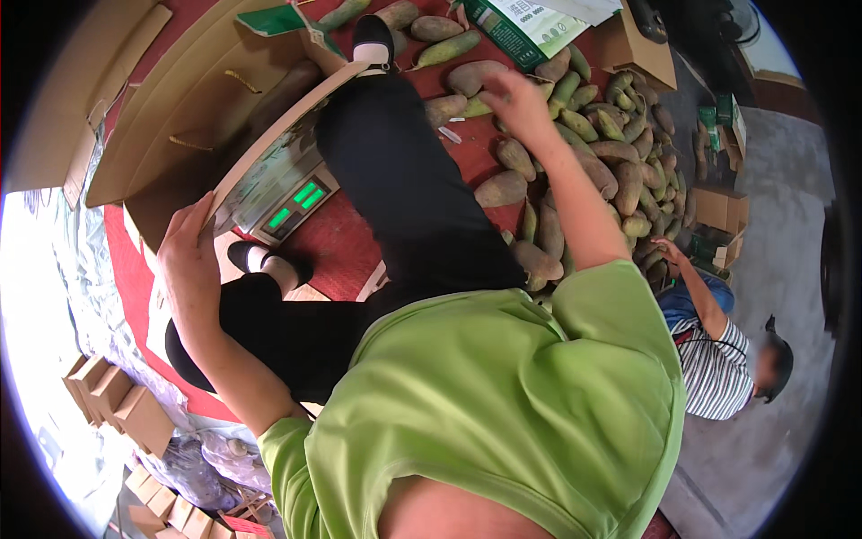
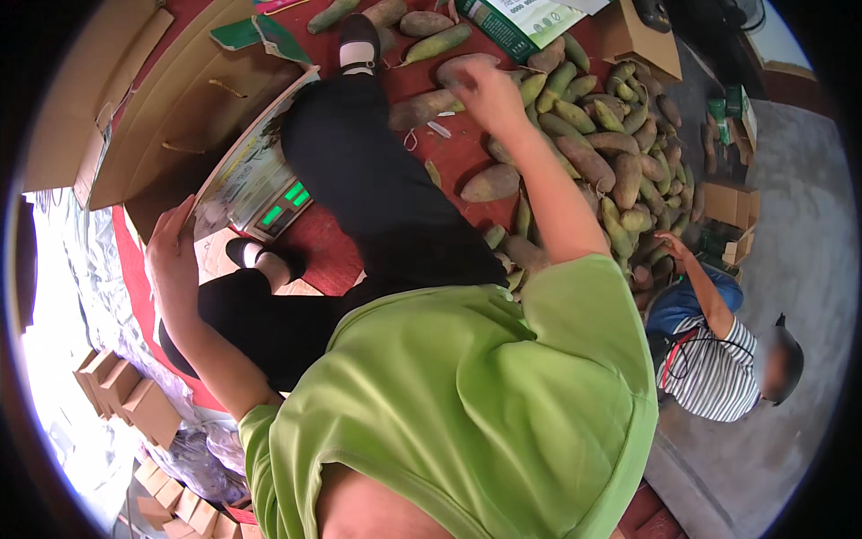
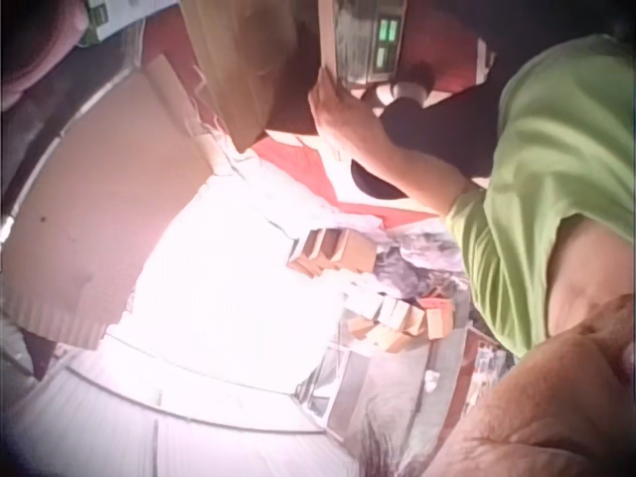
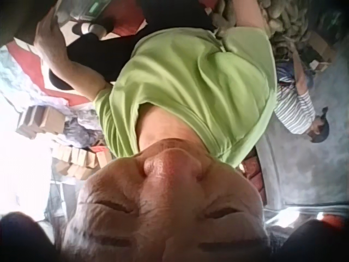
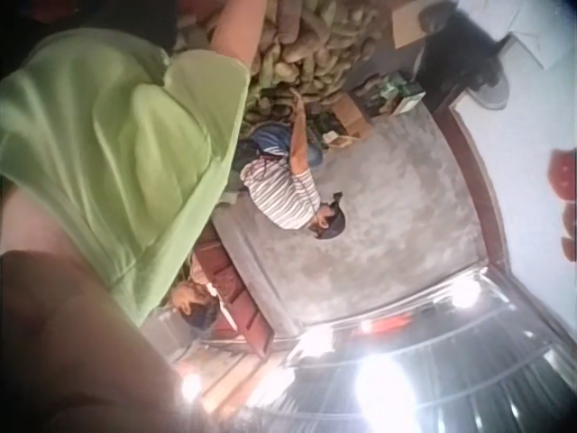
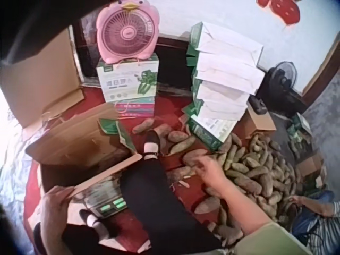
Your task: Weighing and packing root vegetables into cardboard boxes.
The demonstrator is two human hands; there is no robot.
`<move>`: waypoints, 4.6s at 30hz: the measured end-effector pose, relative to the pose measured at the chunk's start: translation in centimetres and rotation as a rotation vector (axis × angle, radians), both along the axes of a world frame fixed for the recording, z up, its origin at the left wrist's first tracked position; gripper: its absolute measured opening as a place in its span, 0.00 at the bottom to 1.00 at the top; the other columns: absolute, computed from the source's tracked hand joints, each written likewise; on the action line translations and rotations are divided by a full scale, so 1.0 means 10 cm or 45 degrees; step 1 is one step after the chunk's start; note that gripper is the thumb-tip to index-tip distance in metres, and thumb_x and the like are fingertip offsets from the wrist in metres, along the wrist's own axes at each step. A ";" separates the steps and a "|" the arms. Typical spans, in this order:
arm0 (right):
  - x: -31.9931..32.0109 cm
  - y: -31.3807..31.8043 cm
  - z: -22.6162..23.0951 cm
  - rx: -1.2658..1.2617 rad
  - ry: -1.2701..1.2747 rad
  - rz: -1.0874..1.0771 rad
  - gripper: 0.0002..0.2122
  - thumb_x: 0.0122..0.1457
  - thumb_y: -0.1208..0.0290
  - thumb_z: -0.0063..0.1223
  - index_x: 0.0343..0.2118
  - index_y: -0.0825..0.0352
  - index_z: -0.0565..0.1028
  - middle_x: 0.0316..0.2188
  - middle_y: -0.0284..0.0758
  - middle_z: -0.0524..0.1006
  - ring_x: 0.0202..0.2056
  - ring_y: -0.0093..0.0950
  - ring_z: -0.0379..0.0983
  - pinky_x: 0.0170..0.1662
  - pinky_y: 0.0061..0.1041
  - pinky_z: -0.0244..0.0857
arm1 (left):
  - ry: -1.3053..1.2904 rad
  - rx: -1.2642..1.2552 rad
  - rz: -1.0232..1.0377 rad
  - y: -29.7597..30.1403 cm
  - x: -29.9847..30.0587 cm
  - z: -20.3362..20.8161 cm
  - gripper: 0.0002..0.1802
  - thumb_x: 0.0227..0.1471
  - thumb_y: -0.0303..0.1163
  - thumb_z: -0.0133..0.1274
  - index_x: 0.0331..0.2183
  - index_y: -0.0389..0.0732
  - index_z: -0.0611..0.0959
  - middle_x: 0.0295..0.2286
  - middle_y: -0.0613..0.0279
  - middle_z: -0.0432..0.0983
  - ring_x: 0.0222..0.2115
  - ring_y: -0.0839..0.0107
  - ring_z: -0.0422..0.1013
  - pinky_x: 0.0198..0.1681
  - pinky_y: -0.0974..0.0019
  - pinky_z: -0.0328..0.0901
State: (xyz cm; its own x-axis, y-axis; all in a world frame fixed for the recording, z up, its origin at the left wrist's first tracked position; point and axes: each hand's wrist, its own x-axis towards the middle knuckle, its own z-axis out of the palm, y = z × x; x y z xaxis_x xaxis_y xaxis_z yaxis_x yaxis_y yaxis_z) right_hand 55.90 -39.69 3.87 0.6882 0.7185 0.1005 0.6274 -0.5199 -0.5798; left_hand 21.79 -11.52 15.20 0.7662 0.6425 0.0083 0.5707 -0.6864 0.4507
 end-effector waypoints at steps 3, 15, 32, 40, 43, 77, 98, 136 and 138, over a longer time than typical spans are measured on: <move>-0.11 -0.66 -0.78 -0.320 0.084 -0.071 0.15 0.48 0.71 0.60 0.41 0.63 0.76 0.36 0.42 0.77 0.38 0.41 0.75 0.41 0.35 0.69 | 0.047 0.054 -0.030 0.05 -0.04 0.00 0.16 0.54 0.24 0.46 0.44 0.43 0.81 0.38 0.57 0.77 0.38 0.58 0.74 0.42 0.62 0.67; -0.90 -1.12 -1.88 -1.332 -0.049 0.296 0.15 0.56 0.56 0.49 0.43 0.56 0.73 0.45 0.33 0.70 0.52 0.33 0.62 0.51 0.48 0.56 | 0.140 0.112 0.025 0.05 0.03 -0.05 0.16 0.53 0.24 0.47 0.44 0.45 0.81 0.40 0.57 0.77 0.40 0.57 0.74 0.43 0.61 0.67; -0.69 -1.07 -2.13 -1.599 -0.149 0.421 0.13 0.59 0.62 0.44 0.46 0.56 0.71 0.46 0.32 0.71 0.51 0.36 0.66 0.52 0.50 0.56 | 0.228 0.162 0.105 -0.04 0.11 0.06 0.21 0.43 0.17 0.50 0.42 0.40 0.82 0.40 0.58 0.77 0.42 0.57 0.72 0.46 0.59 0.65; -0.32 -1.23 -2.18 -0.438 0.446 -0.538 0.38 0.38 0.69 0.69 0.55 0.66 0.63 0.52 0.44 0.67 0.55 0.45 0.63 0.55 0.42 0.59 | 0.224 0.167 0.052 -0.01 0.12 0.09 0.23 0.41 0.19 0.50 0.43 0.41 0.80 0.40 0.61 0.76 0.43 0.60 0.71 0.48 0.60 0.65; -0.21 -0.97 -2.03 -0.105 0.383 -0.504 0.39 0.39 0.74 0.69 0.57 0.71 0.61 0.51 0.45 0.68 0.53 0.41 0.65 0.55 0.36 0.60 | 0.158 0.172 0.056 0.00 0.08 0.05 0.21 0.42 0.20 0.53 0.43 0.39 0.80 0.38 0.57 0.77 0.40 0.57 0.73 0.45 0.58 0.65; -1.58 3.02 1.28 -0.038 -0.241 1.083 0.30 0.43 0.65 0.64 0.52 0.65 0.67 0.46 0.40 0.72 0.49 0.43 0.67 0.51 0.38 0.62 | 0.157 0.239 0.018 0.02 -0.01 -0.06 0.17 0.48 0.24 0.48 0.42 0.41 0.81 0.37 0.60 0.77 0.40 0.60 0.73 0.44 0.58 0.67; -0.13 1.26 1.13 0.702 0.606 0.187 0.12 0.59 0.72 0.54 0.45 0.68 0.75 0.37 0.34 0.79 0.38 0.19 0.75 0.41 0.18 0.66 | 0.146 0.151 0.058 0.03 0.00 -0.04 0.20 0.46 0.21 0.47 0.41 0.46 0.82 0.38 0.63 0.78 0.40 0.59 0.73 0.42 0.59 0.67; -0.60 -1.50 -2.30 -0.559 0.528 -0.683 0.22 0.43 0.67 0.65 0.43 0.67 0.75 0.36 0.41 0.78 0.40 0.36 0.76 0.46 0.32 0.69 | 0.121 0.013 0.048 -0.02 0.10 -0.02 0.22 0.46 0.14 0.46 0.44 0.37 0.80 0.39 0.52 0.76 0.40 0.56 0.74 0.45 0.62 0.67; -0.61 -1.46 -2.14 -0.525 0.499 -0.756 0.24 0.42 0.67 0.66 0.44 0.68 0.73 0.38 0.44 0.77 0.42 0.38 0.75 0.46 0.33 0.68 | 0.105 0.032 0.033 0.00 0.09 -0.04 0.22 0.46 0.14 0.46 0.44 0.37 0.80 0.40 0.52 0.76 0.40 0.56 0.74 0.45 0.62 0.67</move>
